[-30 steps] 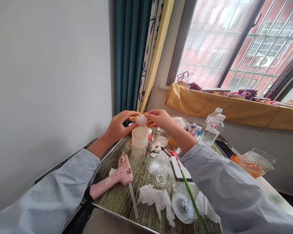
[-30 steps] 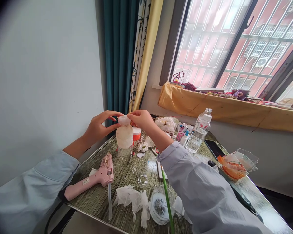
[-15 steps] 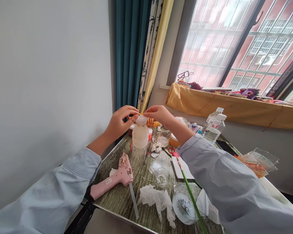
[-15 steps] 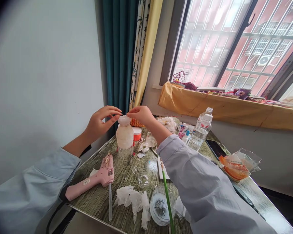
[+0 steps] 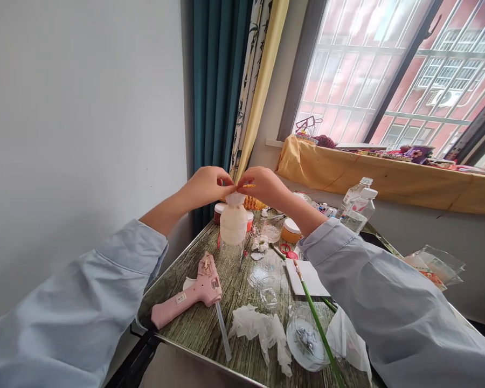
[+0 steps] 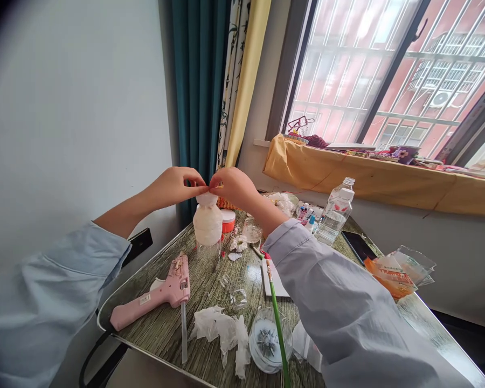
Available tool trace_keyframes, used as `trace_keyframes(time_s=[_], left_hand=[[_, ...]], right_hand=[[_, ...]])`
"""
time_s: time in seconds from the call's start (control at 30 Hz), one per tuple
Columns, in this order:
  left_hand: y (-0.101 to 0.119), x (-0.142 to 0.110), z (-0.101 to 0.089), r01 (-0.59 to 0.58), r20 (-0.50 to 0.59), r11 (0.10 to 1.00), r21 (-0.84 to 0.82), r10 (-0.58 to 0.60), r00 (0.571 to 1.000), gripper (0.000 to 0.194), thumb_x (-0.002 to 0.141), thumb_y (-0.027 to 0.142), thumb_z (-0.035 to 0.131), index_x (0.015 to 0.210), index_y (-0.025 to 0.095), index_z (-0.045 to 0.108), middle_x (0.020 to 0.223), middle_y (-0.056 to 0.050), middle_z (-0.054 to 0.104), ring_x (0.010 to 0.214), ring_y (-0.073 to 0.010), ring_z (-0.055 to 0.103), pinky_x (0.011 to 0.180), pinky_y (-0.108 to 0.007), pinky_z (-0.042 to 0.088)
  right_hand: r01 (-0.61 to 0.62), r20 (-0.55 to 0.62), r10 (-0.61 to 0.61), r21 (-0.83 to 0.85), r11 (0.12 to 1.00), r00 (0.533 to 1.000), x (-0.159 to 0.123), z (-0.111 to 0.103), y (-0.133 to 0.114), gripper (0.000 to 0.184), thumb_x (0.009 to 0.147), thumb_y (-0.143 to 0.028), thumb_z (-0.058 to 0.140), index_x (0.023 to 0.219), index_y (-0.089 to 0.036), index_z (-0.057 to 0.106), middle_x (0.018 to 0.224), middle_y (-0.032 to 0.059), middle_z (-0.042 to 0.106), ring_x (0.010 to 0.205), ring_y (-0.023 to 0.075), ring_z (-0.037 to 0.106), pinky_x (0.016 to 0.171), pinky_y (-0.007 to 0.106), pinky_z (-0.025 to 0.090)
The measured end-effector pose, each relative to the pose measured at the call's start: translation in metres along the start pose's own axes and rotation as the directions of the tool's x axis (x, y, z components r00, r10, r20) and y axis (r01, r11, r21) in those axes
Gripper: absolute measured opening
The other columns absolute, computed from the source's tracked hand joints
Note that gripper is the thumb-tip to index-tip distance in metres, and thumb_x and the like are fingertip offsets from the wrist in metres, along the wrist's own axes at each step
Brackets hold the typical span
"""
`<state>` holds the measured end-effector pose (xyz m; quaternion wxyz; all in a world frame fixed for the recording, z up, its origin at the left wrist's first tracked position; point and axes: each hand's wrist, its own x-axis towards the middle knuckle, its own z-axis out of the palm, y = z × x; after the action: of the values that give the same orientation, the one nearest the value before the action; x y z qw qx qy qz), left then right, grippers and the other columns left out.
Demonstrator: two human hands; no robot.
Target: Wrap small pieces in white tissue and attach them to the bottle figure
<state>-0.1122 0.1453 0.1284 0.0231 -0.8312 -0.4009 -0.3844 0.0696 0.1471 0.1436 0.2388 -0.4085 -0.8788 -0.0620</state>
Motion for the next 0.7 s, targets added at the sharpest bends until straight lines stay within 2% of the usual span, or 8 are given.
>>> trace_keyframes(time_s=[0.17, 0.3, 0.4, 0.53, 0.7], left_hand=[[0.011, 0.013, -0.012, 0.065, 0.16, 0.992, 0.111, -0.082, 0.984, 0.023, 0.086, 0.037, 0.069, 0.079, 0.015, 0.068, 0.077, 0.001, 0.068, 0.071, -0.0162, 0.065, 0.067, -0.033, 0.054], [0.015, 0.015, -0.014, 0.093, 0.212, 0.985, 0.147, -0.123, 0.969, 0.021, 0.089, 0.035, 0.066, 0.085, 0.015, 0.067, 0.083, 0.0, 0.069, 0.073, -0.0165, 0.067, 0.067, -0.033, 0.056], [0.016, 0.014, -0.015, 0.109, 0.209, 0.984, 0.137, -0.136, 0.968, 0.021, 0.089, 0.036, 0.066, 0.083, 0.015, 0.068, 0.082, 0.0, 0.07, 0.073, -0.0163, 0.067, 0.067, -0.033, 0.055], [0.018, 0.01, -0.016, 0.143, 0.172, 0.985, 0.094, -0.157, 0.973, 0.02, 0.084, 0.035, 0.07, 0.075, 0.017, 0.07, 0.069, 0.002, 0.069, 0.064, -0.0155, 0.064, 0.061, -0.03, 0.051], [0.016, 0.004, -0.016, 0.162, 0.045, 0.987, 0.021, -0.163, 0.986, 0.02, 0.08, 0.032, 0.065, 0.071, 0.018, 0.075, 0.061, 0.0, 0.071, 0.058, -0.0192, 0.063, 0.053, -0.029, 0.044]], right_hand=[[0.077, 0.018, -0.076, -0.112, 0.991, 0.997, 0.002, 0.001, 0.0, 0.011, 0.095, -0.025, 0.067, 0.09, -0.015, 0.066, 0.101, 0.0038, 0.067, 0.102, 0.0213, 0.062, 0.094, 0.044, 0.05], [0.105, 0.018, -0.104, -0.142, 0.984, 0.994, 0.003, 0.002, 0.002, 0.011, 0.096, -0.024, 0.066, 0.089, -0.015, 0.066, 0.101, 0.004, 0.066, 0.102, 0.0212, 0.062, 0.094, 0.043, 0.05], [0.122, 0.033, -0.118, -0.133, 0.984, 0.992, 0.004, 0.0, 0.004, 0.011, 0.096, -0.024, 0.066, 0.09, -0.015, 0.066, 0.1, 0.0035, 0.066, 0.101, 0.0208, 0.062, 0.093, 0.043, 0.05], [0.115, 0.034, -0.112, -0.096, 0.989, 0.993, 0.002, -0.003, 0.007, 0.01, 0.097, -0.024, 0.064, 0.093, -0.015, 0.066, 0.098, 0.003, 0.067, 0.096, 0.0195, 0.064, 0.09, 0.041, 0.052], [0.048, -0.002, -0.048, -0.07, 0.996, 0.999, -0.003, -0.005, 0.01, 0.01, 0.098, -0.023, 0.063, 0.096, -0.015, 0.066, 0.095, 0.0021, 0.066, 0.089, 0.0181, 0.065, 0.083, 0.037, 0.055]])
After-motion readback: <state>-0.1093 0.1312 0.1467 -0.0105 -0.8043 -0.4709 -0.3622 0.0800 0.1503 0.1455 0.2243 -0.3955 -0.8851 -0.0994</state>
